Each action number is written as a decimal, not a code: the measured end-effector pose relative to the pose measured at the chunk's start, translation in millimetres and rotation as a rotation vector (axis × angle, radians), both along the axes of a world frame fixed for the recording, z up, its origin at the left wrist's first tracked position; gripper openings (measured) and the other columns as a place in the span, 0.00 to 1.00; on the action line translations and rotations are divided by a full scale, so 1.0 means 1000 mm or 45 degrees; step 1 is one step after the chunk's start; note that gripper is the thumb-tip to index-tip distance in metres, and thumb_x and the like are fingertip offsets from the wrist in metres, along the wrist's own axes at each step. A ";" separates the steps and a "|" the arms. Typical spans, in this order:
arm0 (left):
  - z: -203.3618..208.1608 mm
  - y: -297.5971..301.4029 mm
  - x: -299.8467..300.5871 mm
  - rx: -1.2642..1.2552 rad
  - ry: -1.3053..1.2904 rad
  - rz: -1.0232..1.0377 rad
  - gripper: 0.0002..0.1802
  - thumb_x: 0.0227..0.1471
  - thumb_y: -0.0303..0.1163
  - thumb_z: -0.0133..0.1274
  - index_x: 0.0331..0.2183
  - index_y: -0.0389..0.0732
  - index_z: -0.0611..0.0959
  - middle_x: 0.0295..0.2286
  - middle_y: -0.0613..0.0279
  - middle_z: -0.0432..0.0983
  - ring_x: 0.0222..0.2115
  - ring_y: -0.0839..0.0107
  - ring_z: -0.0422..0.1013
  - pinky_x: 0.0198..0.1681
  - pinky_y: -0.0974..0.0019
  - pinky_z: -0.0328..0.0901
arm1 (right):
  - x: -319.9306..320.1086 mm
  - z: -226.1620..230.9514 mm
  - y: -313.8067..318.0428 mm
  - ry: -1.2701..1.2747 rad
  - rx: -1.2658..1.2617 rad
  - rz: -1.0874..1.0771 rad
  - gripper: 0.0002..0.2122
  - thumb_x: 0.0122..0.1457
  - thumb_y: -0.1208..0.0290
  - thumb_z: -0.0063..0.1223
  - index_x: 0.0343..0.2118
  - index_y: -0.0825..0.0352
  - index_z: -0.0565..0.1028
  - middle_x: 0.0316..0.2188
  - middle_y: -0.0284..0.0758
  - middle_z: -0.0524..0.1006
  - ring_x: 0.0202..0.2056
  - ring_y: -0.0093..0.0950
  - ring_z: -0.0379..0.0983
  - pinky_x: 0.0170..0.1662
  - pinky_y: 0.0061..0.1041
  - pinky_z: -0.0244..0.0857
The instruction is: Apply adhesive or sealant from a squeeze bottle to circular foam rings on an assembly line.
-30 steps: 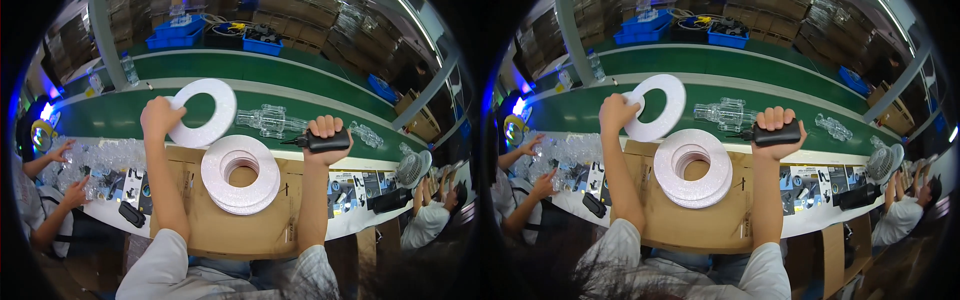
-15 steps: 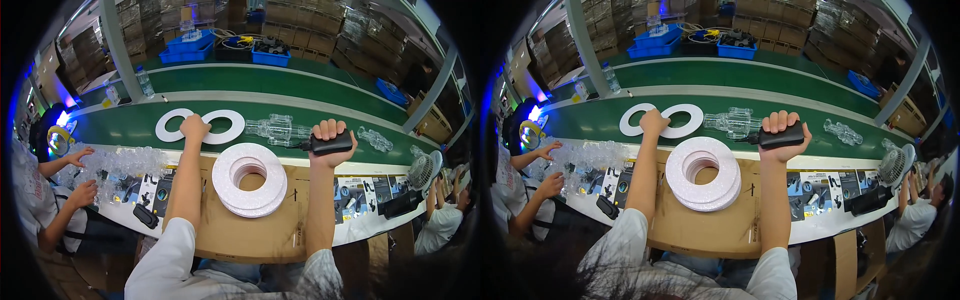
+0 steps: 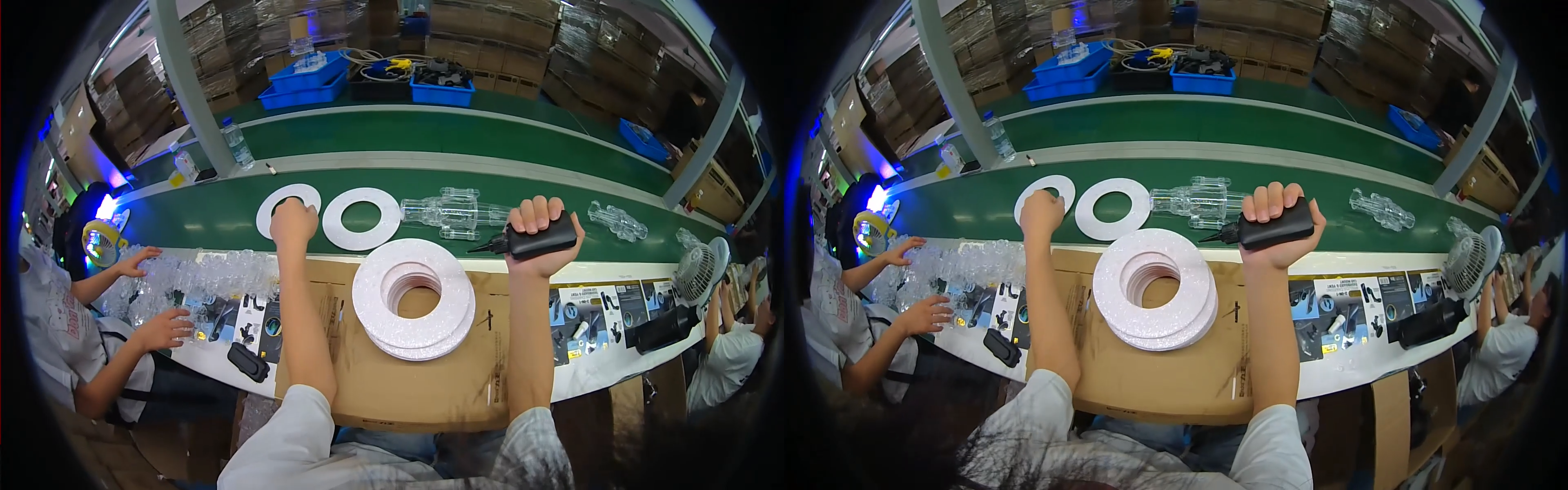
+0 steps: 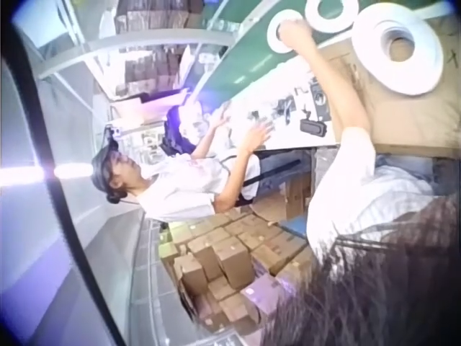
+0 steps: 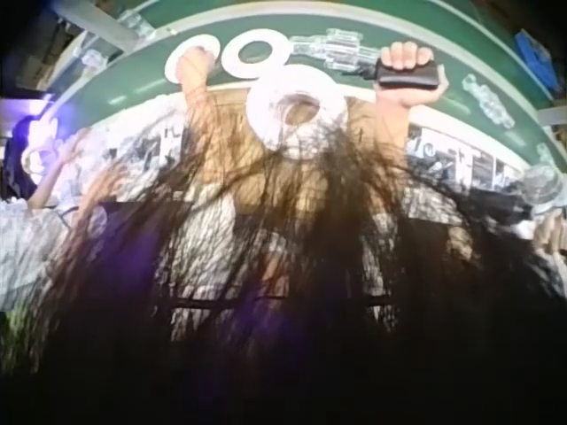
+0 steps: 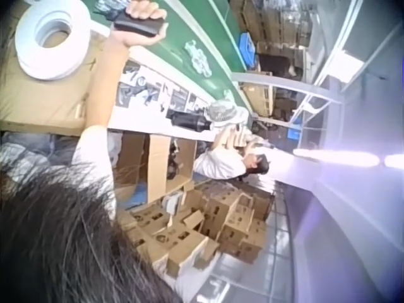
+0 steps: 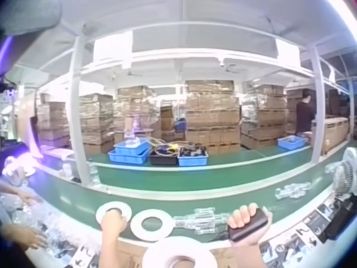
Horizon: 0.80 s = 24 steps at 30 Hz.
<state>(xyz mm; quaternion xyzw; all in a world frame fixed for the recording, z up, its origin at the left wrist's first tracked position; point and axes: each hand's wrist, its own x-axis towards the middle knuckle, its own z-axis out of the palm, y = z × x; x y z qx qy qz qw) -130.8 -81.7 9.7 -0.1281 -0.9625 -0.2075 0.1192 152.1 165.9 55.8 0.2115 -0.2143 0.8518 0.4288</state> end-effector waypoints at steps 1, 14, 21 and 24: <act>0.002 0.000 0.002 0.031 -0.028 -0.072 0.14 0.48 0.38 0.56 0.26 0.36 0.84 0.30 0.43 0.81 0.35 0.43 0.77 0.39 0.47 0.72 | 0.000 0.001 -0.002 -0.012 -0.005 -0.012 0.14 0.62 0.58 0.38 0.24 0.62 0.63 0.19 0.30 0.61 0.21 0.24 0.55 0.28 0.27 0.54; 0.051 0.062 0.098 -0.417 -0.518 -1.081 0.34 0.40 0.51 0.65 0.42 0.33 0.82 0.40 0.45 0.80 0.40 0.51 0.77 0.46 0.57 0.70 | -0.016 -0.009 -0.019 -0.317 0.109 0.193 0.16 0.62 0.54 0.35 0.25 0.62 0.63 0.19 0.32 0.62 0.21 0.26 0.57 0.27 0.27 0.55; 0.057 0.072 0.103 -0.651 -0.558 -1.143 0.34 0.37 0.47 0.68 0.45 0.38 0.82 0.40 0.46 0.80 0.43 0.53 0.76 0.48 0.58 0.69 | -0.017 -0.016 -0.011 -0.448 0.279 0.208 0.18 0.63 0.54 0.33 0.23 0.62 0.63 0.16 0.32 0.64 0.18 0.27 0.60 0.24 0.28 0.57; 0.055 0.068 0.098 -0.621 -0.578 -1.110 0.34 0.38 0.45 0.68 0.47 0.38 0.82 0.43 0.47 0.79 0.45 0.53 0.75 0.50 0.58 0.69 | -0.021 -0.019 -0.011 -0.462 0.277 0.218 0.18 0.62 0.54 0.33 0.23 0.63 0.63 0.15 0.32 0.63 0.17 0.27 0.59 0.22 0.27 0.56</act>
